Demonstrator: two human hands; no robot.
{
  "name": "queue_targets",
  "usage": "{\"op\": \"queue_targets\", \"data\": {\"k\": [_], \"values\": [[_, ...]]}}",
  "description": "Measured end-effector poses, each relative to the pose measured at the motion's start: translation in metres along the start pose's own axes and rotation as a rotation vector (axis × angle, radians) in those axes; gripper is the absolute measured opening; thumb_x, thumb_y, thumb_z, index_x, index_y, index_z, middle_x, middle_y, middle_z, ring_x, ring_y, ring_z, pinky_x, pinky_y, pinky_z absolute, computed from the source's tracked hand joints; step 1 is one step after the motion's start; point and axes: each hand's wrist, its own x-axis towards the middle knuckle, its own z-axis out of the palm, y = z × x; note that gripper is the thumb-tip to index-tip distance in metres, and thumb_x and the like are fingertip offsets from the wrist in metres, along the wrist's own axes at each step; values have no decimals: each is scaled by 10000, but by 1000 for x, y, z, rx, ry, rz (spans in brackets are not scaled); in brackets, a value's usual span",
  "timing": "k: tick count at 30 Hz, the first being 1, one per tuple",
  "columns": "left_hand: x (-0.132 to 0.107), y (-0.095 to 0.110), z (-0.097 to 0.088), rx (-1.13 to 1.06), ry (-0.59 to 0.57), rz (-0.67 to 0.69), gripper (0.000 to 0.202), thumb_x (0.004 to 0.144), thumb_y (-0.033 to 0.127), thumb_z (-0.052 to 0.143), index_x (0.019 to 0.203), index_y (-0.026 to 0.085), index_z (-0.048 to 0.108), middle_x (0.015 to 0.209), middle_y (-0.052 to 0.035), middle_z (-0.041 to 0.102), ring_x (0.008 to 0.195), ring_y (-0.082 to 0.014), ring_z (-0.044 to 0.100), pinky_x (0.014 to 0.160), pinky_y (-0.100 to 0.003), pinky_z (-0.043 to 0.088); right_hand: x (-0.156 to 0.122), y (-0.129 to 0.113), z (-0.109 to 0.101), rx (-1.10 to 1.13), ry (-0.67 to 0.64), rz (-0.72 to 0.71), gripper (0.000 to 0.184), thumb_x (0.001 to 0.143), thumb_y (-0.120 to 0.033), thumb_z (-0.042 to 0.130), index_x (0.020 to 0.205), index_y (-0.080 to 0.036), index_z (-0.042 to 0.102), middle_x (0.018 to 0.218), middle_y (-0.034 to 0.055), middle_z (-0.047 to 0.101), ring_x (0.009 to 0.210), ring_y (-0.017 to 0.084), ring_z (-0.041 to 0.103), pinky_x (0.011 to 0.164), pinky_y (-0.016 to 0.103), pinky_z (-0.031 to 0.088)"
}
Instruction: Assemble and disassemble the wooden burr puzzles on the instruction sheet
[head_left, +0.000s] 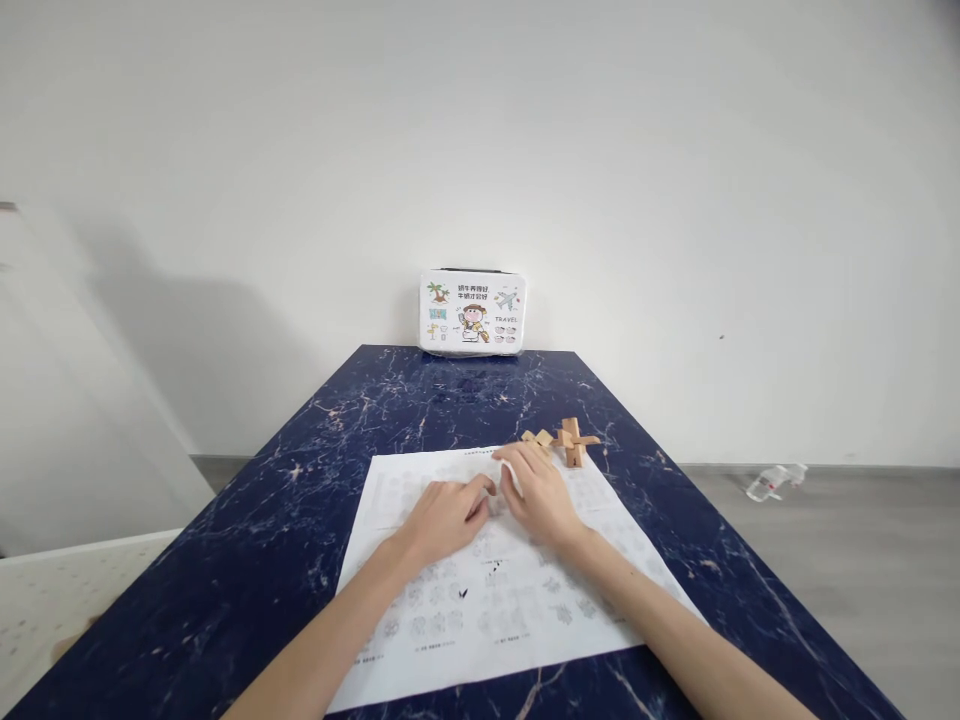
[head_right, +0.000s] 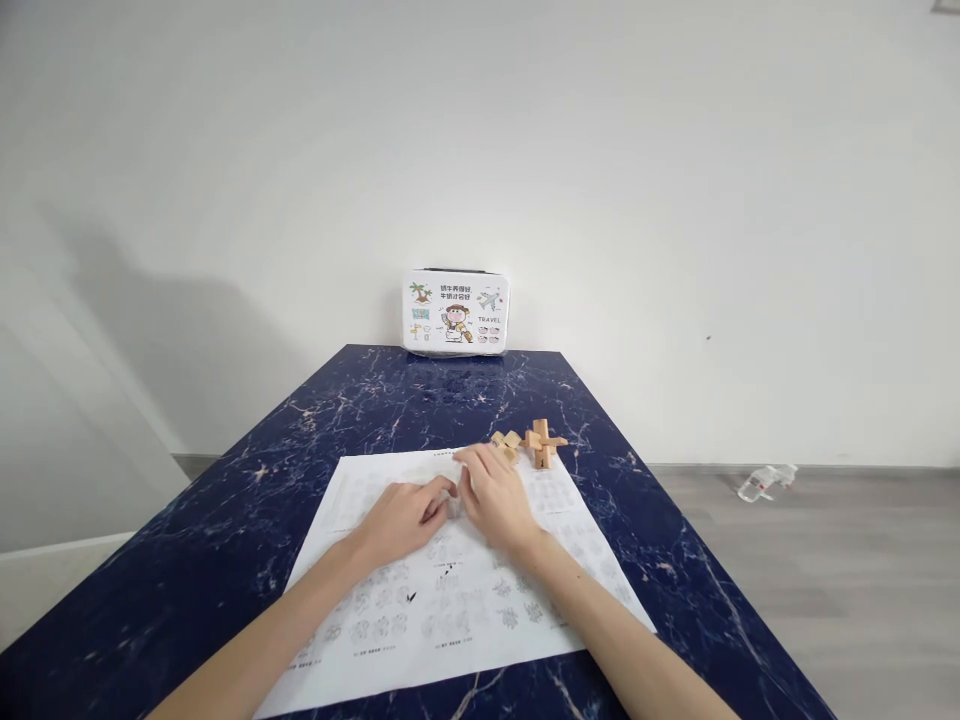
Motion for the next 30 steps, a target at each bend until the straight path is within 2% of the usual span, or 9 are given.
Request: {"op": "queue_targets", "data": {"k": [3, 5, 8, 12, 16, 21, 24, 27, 30], "values": [[-1, 0, -1, -18, 10, 50, 274, 993, 230, 433, 1140, 232, 664, 590, 40, 589, 530, -168, 571, 591, -277, 380, 6, 16, -7, -186, 127, -10, 394, 1007, -100, 394, 1356, -180, 558, 1465, 159, 595, 1422, 300, 492, 1154, 501, 396], [-1, 0, -1, -27, 14, 55, 283, 990, 228, 426, 1126, 229, 675, 576, 43, 577, 511, -155, 543, 579, -270, 375, 8, 30, -13, -288, 167, 54, 435, 1021, -114, 385, 1432, -185, 509, 1593, 156, 473, 1528, 306, 358, 1215, 565, 310], [-1, 0, -1, -36, 9, 55, 290, 987, 227, 416, 1097, 226, 685, 570, 40, 573, 499, -148, 519, 568, -266, 368, 5, 55, -17, -385, 208, 137, 465, 1035, -158, 356, 1490, -148, 454, 1659, 182, 368, 1574, 314, 265, 1226, 587, 280], [-1, 2, -3, -32, 4, 63, 298, 967, 197, 415, 1069, 225, 693, 591, 32, 594, 507, -150, 524, 577, -272, 368, -3, 82, -12, -443, 163, 279, 503, 1043, -192, 298, 1523, -128, 431, 1638, 199, 403, 1561, 326, 288, 1222, 601, 263], [-2, 2, -5, -28, -2, 69, 284, 954, 182, 432, 1050, 222, 697, 614, 25, 623, 532, -158, 554, 603, -277, 383, -10, 94, -3, -430, 114, 377, 483, 1029, -257, 349, 1470, -126, 497, 1568, 217, 477, 1455, 366, 411, 1156, 595, 351], [-1, 1, -3, -37, -21, 70, 275, 963, 185, 438, 1043, 226, 698, 634, 19, 639, 547, -165, 573, 614, -278, 392, -15, 99, -4, -438, 103, 478, 426, 978, -305, 459, 1348, -137, 587, 1473, 252, 481, 1370, 420, 414, 1001, 592, 460], [-1, 1, -3, -37, -26, 73, 280, 961, 179, 430, 1033, 218, 698, 638, 18, 642, 537, -159, 562, 599, -278, 385, -16, 103, -7, -400, 108, 484, 353, 1006, -276, 398, 1236, -172, 645, 1383, 214, 533, 1270, 380, 464, 947, 543, 490], [0, 0, -2, -29, -16, 80, 281, 949, 163, 425, 1018, 211, 694, 628, 19, 633, 525, -151, 542, 584, -278, 370, -13, 104, -11, -355, 152, 450, 365, 1034, -237, 333, 1150, -188, 675, 1300, 186, 569, 1204, 342, 490, 976, 523, 480], [0, 0, -1, -36, -9, 86, 275, 950, 169, 426, 1005, 212, 692, 609, 24, 613, 512, -144, 523, 572, -279, 355, -6, 99, -17, -279, 217, 378, 381, 1052, -226, 315, 1223, -196, 654, 1297, 188, 562, 1246, 329, 482, 1017, 522, 477]]}}
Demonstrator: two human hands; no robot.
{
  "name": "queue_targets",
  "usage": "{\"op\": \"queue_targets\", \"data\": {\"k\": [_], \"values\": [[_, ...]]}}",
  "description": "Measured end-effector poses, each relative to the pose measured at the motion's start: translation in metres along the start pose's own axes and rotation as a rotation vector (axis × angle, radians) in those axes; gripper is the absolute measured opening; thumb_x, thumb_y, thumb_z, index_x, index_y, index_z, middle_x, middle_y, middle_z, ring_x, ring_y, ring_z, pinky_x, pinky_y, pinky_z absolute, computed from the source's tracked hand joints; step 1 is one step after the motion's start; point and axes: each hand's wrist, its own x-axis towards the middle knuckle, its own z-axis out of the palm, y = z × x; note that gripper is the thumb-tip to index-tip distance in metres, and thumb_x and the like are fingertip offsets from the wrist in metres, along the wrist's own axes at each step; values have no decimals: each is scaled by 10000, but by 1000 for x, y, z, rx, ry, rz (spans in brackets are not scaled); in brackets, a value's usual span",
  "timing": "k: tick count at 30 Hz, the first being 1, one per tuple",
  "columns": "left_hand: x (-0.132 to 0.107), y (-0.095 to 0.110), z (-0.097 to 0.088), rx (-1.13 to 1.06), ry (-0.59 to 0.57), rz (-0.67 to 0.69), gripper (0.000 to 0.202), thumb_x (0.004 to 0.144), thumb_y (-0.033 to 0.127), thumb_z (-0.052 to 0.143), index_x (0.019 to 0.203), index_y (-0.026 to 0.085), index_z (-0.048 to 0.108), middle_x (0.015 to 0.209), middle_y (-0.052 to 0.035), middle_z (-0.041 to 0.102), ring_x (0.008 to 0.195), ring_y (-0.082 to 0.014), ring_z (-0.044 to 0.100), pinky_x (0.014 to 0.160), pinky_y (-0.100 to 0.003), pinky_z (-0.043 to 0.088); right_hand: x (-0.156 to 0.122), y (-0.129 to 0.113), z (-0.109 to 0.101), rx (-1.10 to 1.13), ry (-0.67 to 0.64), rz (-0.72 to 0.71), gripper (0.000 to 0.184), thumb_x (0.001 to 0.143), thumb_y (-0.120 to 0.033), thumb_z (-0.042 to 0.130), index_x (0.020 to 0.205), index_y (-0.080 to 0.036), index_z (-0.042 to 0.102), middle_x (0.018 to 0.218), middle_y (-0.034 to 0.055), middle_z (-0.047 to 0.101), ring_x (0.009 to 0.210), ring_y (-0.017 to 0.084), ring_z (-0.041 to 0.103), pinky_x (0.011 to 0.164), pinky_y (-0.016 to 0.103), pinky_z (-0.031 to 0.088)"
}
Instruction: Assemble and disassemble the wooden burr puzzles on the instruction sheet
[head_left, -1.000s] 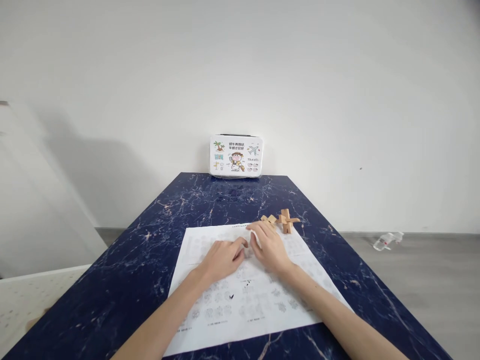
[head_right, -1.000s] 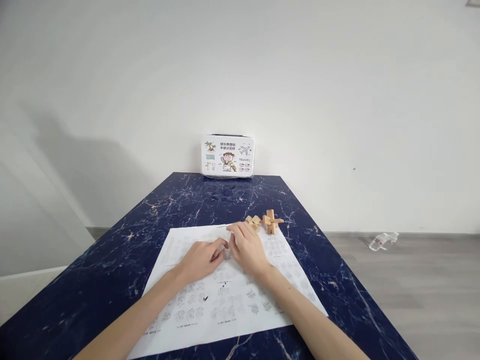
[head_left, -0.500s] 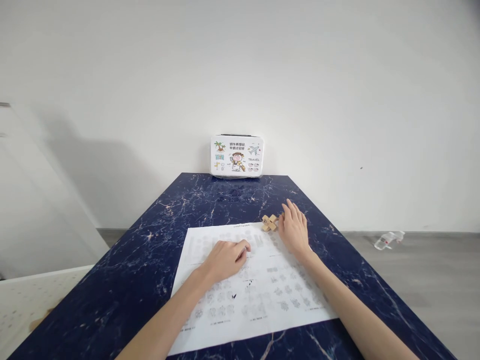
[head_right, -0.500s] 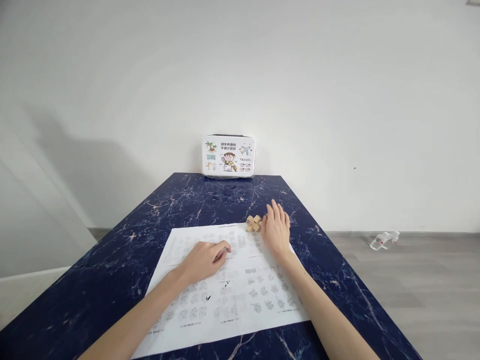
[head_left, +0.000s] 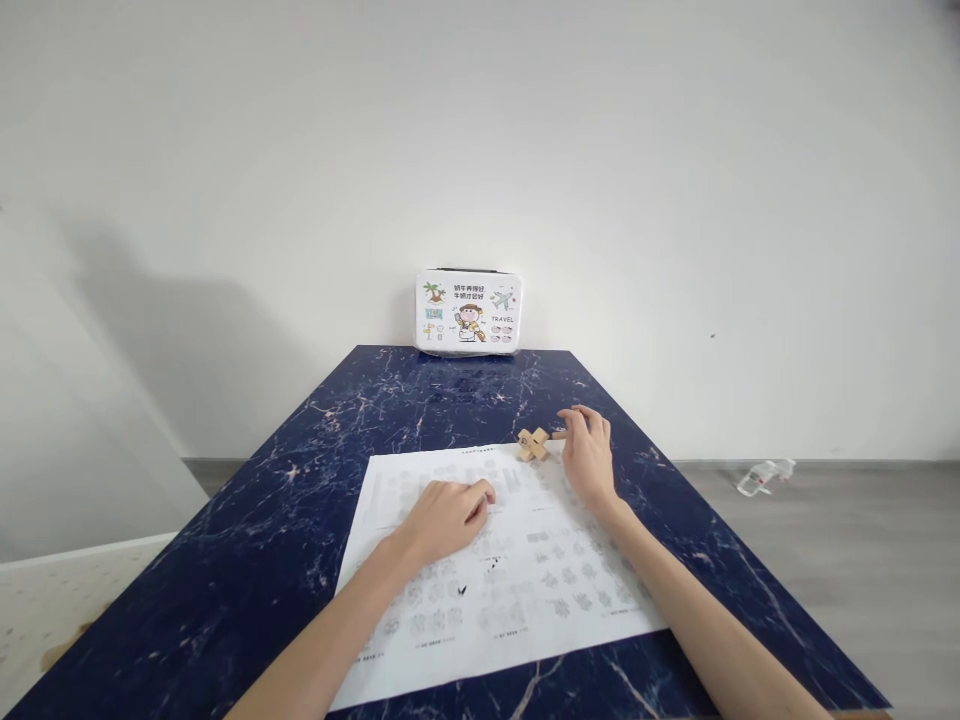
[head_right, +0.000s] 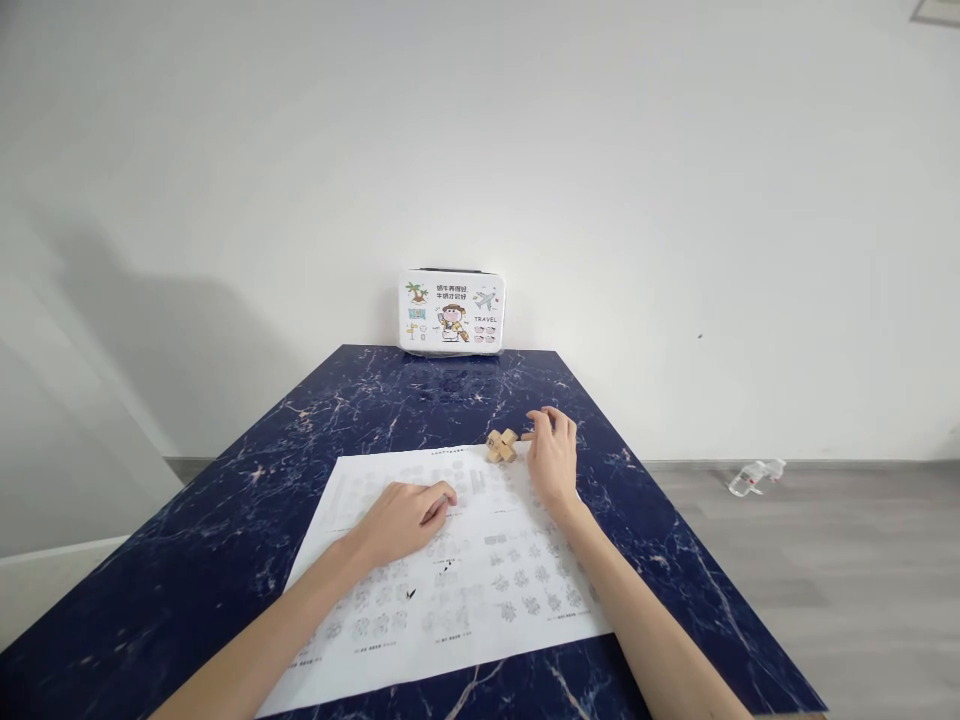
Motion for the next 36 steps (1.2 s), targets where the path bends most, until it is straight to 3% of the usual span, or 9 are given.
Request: {"op": "queue_targets", "data": {"k": [5, 12, 16, 24, 26, 29, 36], "values": [[1, 2, 3, -78, 50, -66, 258, 977, 228, 433, 1060, 233, 677, 586, 41, 583, 519, -146, 525, 578, -280, 352, 2, -29, -18, 253, 89, -104, 458, 1074, -222, 280, 1489, -227, 474, 1422, 178, 513, 1317, 285, 515, 1083, 510, 486], [8, 3, 9, -408, 165, -184, 233, 1002, 370, 470, 1132, 214, 584, 728, 25, 646, 632, -160, 594, 603, -267, 420, -11, -67, -28, 388, -50, -234, 462, 1053, -195, 305, 1462, -260, 510, 1441, 149, 552, 1350, 274, 546, 1119, 491, 485], [7, 3, 9, -401, 130, -179, 211, 998, 350, 474, 1112, 219, 594, 739, 18, 662, 636, -165, 598, 599, -269, 414, -6, -65, -28, 378, 40, -48, 352, 1059, -253, 353, 1334, -215, 570, 1311, 153, 638, 1230, 277, 612, 1058, 484, 497], [6, 7, 6, -374, 76, -154, 189, 991, 322, 484, 1070, 231, 629, 707, 22, 669, 610, -163, 600, 577, -269, 394, -6, -58, -24, 476, -67, 313, 285, 1002, -437, 498, 966, -193, 641, 985, 107, 735, 828, 233, 664, 737, 344, 505], [6, 7, 6, -373, 77, -153, 188, 990, 317, 483, 1056, 229, 636, 697, 24, 661, 602, -159, 592, 571, -267, 392, -7, -61, -25, 473, -66, 340, 288, 992, -449, 515, 917, -197, 634, 933, 82, 729, 722, 200, 625, 689, 320, 476], [6, 6, 6, -377, 78, -146, 185, 988, 308, 484, 1044, 228, 641, 695, 30, 656, 597, -152, 581, 576, -266, 395, -6, -66, -29, 491, -73, 313, 284, 986, -449, 516, 913, -201, 632, 917, 73, 721, 716, 192, 603, 671, 302, 449], [6, 7, 5, -379, 66, -151, 195, 1000, 335, 488, 1027, 226, 648, 691, 30, 643, 594, -150, 563, 578, -267, 383, -5, -73, -38, 547, -196, 298, 371, 1003, -507, 479, 805, -211, 584, 732, 7, 635, 576, 149, 462, 580, 279, 343]]}}
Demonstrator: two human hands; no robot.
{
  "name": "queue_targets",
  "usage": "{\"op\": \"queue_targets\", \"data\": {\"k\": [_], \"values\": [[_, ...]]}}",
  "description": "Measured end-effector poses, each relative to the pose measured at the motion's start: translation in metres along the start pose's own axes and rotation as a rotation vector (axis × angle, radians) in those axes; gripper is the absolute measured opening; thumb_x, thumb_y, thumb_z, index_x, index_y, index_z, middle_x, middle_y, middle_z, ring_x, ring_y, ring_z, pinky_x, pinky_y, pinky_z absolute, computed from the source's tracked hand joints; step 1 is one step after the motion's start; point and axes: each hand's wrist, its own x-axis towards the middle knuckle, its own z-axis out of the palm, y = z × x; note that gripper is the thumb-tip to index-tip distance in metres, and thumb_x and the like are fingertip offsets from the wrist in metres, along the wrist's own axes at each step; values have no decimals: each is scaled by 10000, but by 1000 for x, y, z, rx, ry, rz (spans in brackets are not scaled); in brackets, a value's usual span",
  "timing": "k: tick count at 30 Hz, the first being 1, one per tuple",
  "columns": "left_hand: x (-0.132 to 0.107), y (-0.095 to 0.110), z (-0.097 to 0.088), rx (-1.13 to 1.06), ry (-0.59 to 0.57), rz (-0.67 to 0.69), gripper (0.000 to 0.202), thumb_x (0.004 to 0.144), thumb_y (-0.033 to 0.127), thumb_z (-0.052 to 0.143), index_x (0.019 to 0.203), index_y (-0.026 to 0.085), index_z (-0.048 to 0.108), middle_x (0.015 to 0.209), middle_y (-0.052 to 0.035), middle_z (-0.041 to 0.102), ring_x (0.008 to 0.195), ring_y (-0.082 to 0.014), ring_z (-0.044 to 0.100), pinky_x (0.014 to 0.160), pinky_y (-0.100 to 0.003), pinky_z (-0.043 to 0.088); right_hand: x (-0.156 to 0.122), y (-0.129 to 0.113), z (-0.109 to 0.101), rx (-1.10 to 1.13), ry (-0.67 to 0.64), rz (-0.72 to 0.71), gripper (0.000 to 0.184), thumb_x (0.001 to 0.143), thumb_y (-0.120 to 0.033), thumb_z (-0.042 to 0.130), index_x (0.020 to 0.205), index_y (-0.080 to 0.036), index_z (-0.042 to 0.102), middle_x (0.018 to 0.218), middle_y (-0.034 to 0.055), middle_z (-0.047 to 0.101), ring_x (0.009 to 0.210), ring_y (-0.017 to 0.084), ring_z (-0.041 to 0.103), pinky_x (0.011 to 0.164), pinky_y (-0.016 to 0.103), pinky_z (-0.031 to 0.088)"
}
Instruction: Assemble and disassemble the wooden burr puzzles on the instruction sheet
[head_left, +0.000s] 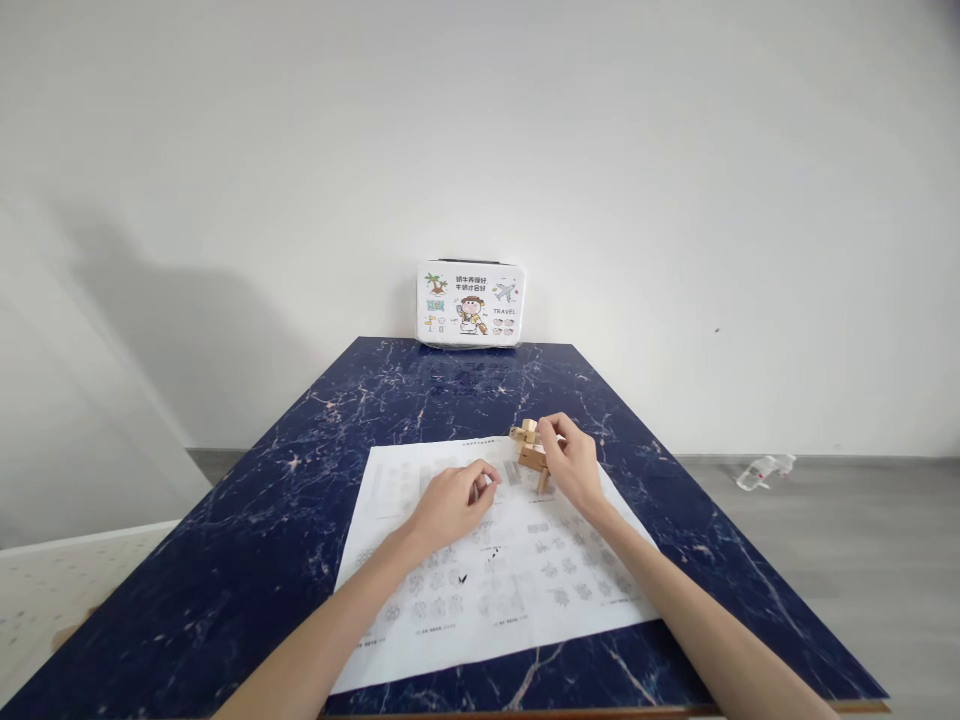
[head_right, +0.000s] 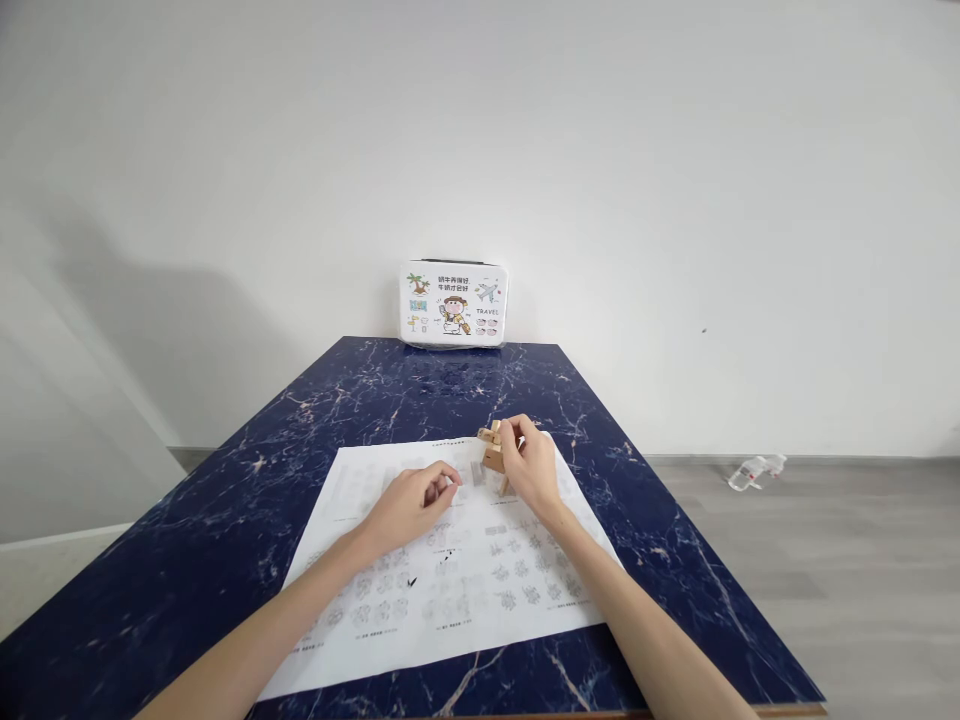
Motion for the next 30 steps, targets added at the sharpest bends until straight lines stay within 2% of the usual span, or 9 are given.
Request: {"op": "queue_targets", "data": {"k": [6, 9, 12, 17, 21, 24, 26, 28, 30], "values": [[-2, 5, -3, -16, -26, -4, 289, 1035, 462, 466, 1061, 227, 632, 742, 14, 669, 615, -164, 580, 586, -279, 381, -10, -16, 2, 177, -123, 1, 348, 974, -482, 516, 739, -225, 526, 651, -29, 490, 583, 148, 417, 574, 276, 350], [-2, 6, -4, -18, -45, 11, 338, 1040, 491, 457, 922, 214, 612, 698, 13, 634, 594, -158, 550, 578, -283, 370, -18, -22, 7, 347, -230, 34, 330, 962, -450, 535, 718, -231, 497, 646, -29, 471, 579, 150, 442, 568, 279, 380], [-1, 6, -4, -120, -17, 28, 396, 1053, 475, 430, 783, 207, 540, 682, 10, 614, 591, -143, 528, 590, -278, 383, -20, -20, 12, 465, -307, 54, 261, 970, -433, 539, 810, -228, 553, 743, -1, 566, 612, 159, 522, 609, 292, 445], [4, 3, -6, -438, 135, -15, 404, 1048, 536, 449, 856, 201, 567, 711, 22, 596, 534, -111, 477, 571, -264, 400, -14, -7, 16, 319, -94, -12, 265, 988, -477, 560, 1069, -227, 598, 1072, 71, 657, 894, 208, 617, 808, 329, 500], [7, 2, -8, -586, 196, -27, 413, 1024, 584, 498, 956, 193, 613, 740, 22, 581, 538, -105, 466, 557, -258, 396, -13, -3, 16, 158, -314, -109, 325, 1050, -501, 468, 927, -225, 589, 813, 30, 651, 720, 192, 592, 682, 307, 454], [7, -3, -8, -592, 250, -54, 428, 1005, 610, 533, 1011, 195, 638, 853, -18, 650, 684, -141, 577, 650, -271, 455, -14, -6, 16, 99, -388, -163, 369, 1077, -501, 426, 861, -232, 557, 658, -12, 583, 596, 171, 530, 648, 308, 417], [7, -7, -8, -600, 276, -72, 455, 977, 618, 591, 1175, 211, 631, 1102, -75, 700, 931, -194, 659, 807, -302, 502, -15, -9, 16, 97, -383, -174, 392, 1080, -513, 419, 830, -235, 537, 635, -19, 566, 576, 165, 515, 642, 308, 411], [7, -11, -8, -650, 230, -62, 619, 912, 614, 696, 1377, 234, 543, 1340, -123, 652, 1176, -260, 639, 970, -365, 496, -16, -11, 15, 110, -394, -177, 424, 1081, -528, 415, 790, -237, 516, 628, -16, 565, 572, 163, 512, 635, 306, 407], [7, -12, -9, -711, 128, -46, 794, 840, 582, 794, 1471, 227, 468, 1398, -153, 637, 1284, -312, 606, 1055, -431, 473, -16, -13, 14, 137, -423, -177, 434, 1082, -536, 413, 787, -236, 522, 627, -13, 568, 565, 162, 505, 620, 305, 402]]}}
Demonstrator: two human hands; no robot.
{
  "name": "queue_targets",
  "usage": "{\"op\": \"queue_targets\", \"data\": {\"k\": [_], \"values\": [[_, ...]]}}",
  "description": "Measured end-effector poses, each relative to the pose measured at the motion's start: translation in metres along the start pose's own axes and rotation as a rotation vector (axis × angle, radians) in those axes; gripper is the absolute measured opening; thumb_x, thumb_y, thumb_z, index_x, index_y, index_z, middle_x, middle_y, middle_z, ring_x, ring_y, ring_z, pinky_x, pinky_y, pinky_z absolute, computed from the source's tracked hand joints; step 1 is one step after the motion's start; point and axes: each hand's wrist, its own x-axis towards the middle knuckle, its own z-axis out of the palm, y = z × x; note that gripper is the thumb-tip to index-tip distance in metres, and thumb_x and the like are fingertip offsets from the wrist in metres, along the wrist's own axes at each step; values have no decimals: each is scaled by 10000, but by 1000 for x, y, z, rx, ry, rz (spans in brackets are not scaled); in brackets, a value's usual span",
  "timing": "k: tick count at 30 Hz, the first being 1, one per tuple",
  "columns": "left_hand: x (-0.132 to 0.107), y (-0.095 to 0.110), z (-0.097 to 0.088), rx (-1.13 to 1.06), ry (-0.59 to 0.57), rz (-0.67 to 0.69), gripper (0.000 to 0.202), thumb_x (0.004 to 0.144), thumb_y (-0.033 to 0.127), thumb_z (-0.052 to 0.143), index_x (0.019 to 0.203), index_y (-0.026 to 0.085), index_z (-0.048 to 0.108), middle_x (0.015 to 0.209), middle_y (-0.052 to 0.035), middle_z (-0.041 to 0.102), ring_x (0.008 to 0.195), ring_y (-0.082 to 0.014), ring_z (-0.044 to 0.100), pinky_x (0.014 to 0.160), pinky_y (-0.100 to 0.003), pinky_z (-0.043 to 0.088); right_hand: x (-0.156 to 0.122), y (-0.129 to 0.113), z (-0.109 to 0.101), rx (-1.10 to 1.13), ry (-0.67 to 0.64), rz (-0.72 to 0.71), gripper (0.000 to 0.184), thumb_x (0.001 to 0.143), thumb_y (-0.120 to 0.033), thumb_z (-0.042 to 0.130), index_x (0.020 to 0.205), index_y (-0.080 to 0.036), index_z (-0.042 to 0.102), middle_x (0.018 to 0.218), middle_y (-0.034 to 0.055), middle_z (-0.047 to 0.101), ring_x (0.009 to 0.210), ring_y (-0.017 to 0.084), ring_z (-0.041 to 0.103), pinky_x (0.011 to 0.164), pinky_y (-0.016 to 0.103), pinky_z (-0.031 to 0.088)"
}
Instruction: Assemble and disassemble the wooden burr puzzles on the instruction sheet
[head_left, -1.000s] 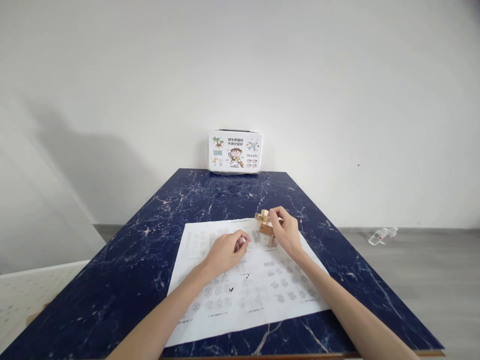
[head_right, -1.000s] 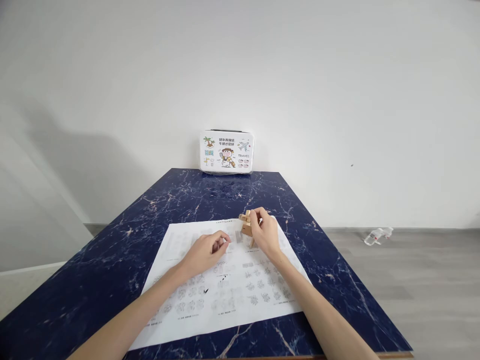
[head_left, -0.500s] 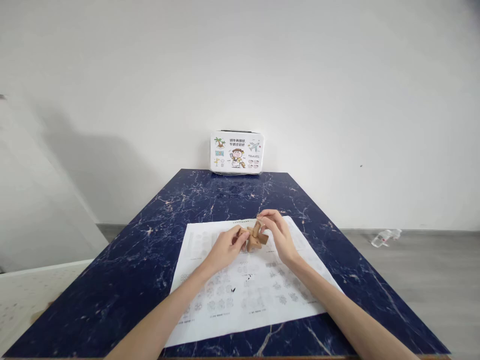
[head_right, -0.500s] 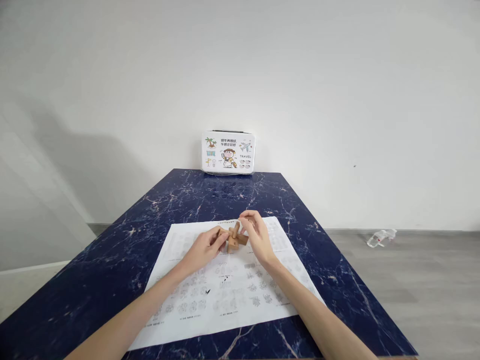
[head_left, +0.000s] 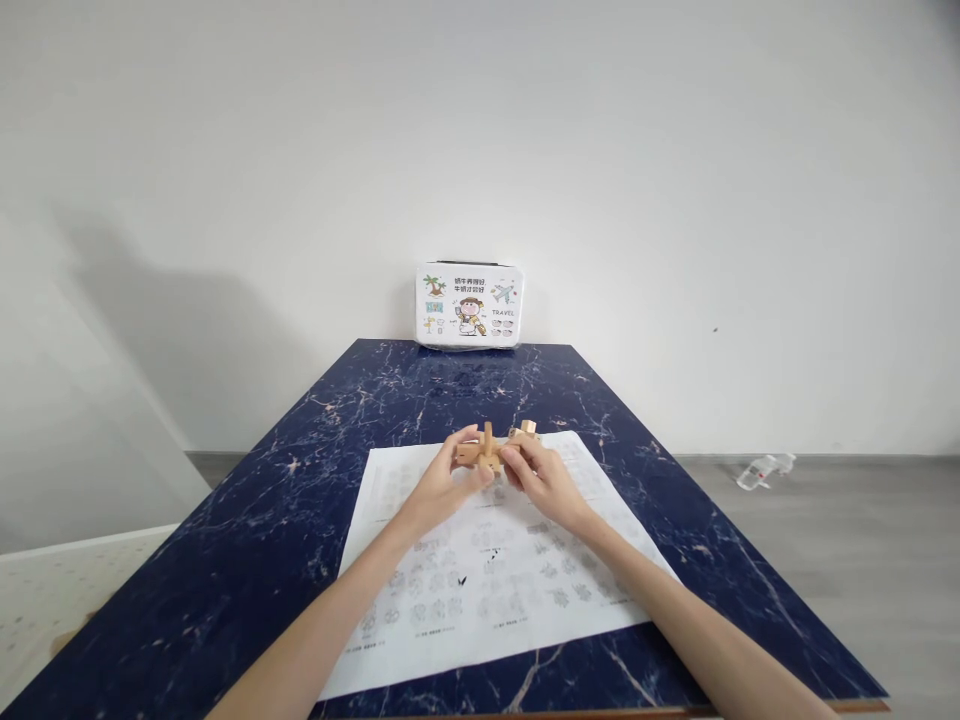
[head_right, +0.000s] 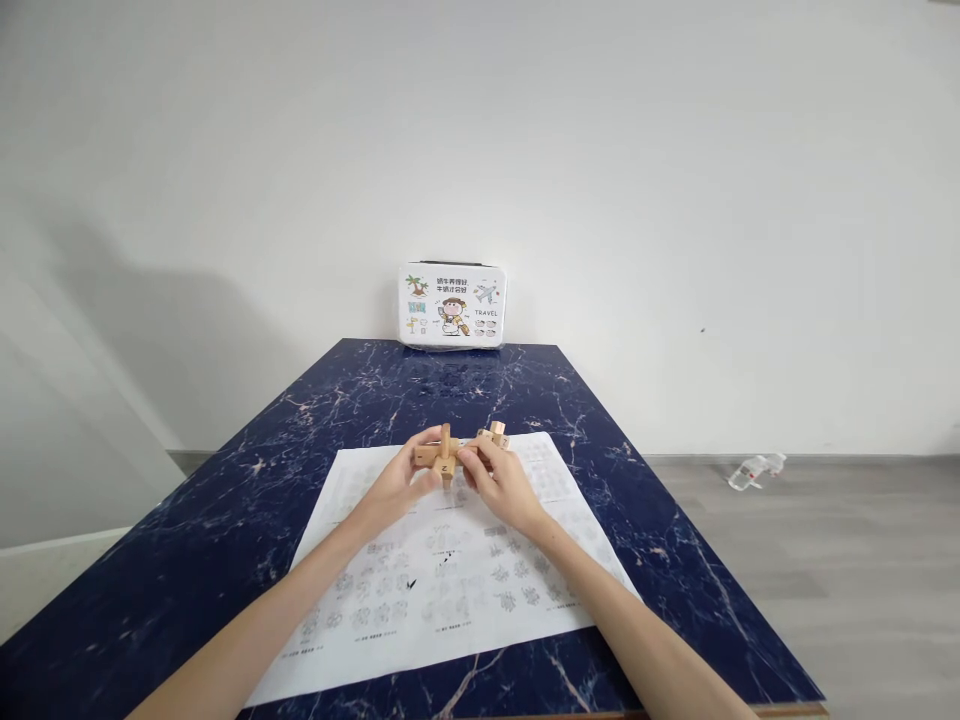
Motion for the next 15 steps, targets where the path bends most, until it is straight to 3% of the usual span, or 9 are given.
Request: {"op": "queue_targets", "data": {"k": [4, 8, 11, 15], "values": [[-1, 8, 1, 16, -33, -82, 847, 779, 461, 873, 1484, 221, 467, 1321, -144, 704, 1281, -348, 629, 1052, -484, 495, -1, 4, 1, 63, -36, 6, 376, 1077, -518, 437, 891, -229, 591, 685, 4, 611, 579, 169, 522, 601, 304, 402], [-1, 12, -2, 210, 29, -13, 814, 721, 405, 900, 1426, 259, 522, 1339, -113, 694, 1298, -343, 621, 1079, -495, 494, 0, 17, 3, 4, -80, -38, 266, 1073, -421, 462, 1097, -224, 640, 884, 51, 698, 714, 195, 602, 670, 309, 441], [1, 3, -8, 375, 41, 52, 786, 644, 418, 929, 1335, 250, 595, 1345, -109, 678, 1256, -344, 639, 1061, -494, 518, 1, 28, 3, -133, -129, -80, 213, 1065, -333, 465, 1090, -237, 654, 980, 63, 722, 838, 218, 633, 773, 331, 448], [8, -14, -13, 575, 55, 71, 761, 641, 512, 914, 1302, 249, 644, 1331, -125, 683, 1253, -380, 621, 1066, -539, 501, 3, 34, 2, -207, -156, -78, 186, 1054, -292, 481, 1028, -227, 654, 937, 53, 704, 831, 215, 610, 776, 329, 431]]}}
